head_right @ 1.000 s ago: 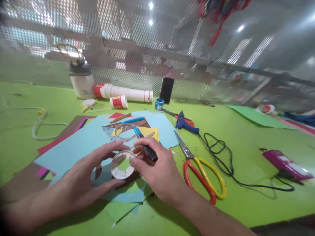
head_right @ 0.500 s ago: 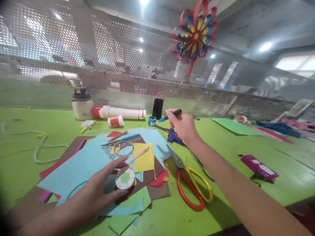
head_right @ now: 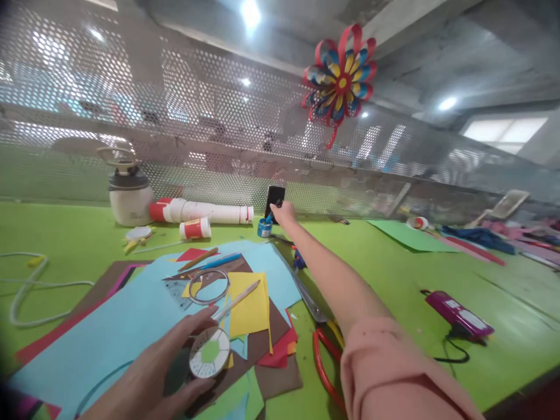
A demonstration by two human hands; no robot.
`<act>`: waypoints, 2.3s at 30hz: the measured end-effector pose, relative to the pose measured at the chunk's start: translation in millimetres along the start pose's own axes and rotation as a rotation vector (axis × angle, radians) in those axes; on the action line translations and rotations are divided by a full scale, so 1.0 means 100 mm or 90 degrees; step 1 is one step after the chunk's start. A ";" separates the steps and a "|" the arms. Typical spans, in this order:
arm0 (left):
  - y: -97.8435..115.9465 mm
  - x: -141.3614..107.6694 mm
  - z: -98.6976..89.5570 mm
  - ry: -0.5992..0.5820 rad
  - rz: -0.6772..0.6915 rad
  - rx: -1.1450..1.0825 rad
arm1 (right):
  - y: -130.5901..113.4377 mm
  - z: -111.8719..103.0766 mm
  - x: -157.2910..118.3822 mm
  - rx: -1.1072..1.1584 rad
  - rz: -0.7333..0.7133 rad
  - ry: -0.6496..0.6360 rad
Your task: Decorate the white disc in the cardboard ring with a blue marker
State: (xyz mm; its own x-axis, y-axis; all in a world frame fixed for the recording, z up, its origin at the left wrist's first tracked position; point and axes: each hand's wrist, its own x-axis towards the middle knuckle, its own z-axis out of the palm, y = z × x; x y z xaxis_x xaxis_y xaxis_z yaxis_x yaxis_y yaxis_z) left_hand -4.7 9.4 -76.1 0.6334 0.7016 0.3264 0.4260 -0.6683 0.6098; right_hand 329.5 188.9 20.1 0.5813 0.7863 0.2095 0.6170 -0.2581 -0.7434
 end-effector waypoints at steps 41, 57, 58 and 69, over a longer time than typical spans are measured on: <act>0.09 0.14 -0.06 -0.043 -0.072 -0.083 | 0.32 -0.85 -1.84 0.686 0.155 -0.065; 0.11 0.13 -0.08 -0.029 -0.019 -0.122 | 0.14 -0.69 -2.53 0.743 0.088 -0.221; 0.10 0.12 -0.08 -0.029 -0.022 -0.127 | 0.15 -0.67 -2.57 0.741 0.074 -0.232; 0.14 0.11 -0.13 -0.063 -0.032 -0.076 | 0.30 -0.63 -2.77 0.665 0.050 -0.275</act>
State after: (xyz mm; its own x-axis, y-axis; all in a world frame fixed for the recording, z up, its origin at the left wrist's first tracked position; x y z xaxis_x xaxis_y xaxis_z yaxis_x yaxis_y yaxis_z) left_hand 0.2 11.4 -54.9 0.6762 0.7017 0.2246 0.3824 -0.5949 0.7070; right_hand 220.3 -71.6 -20.5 0.2419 0.9689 0.0517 -0.2755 0.1197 -0.9538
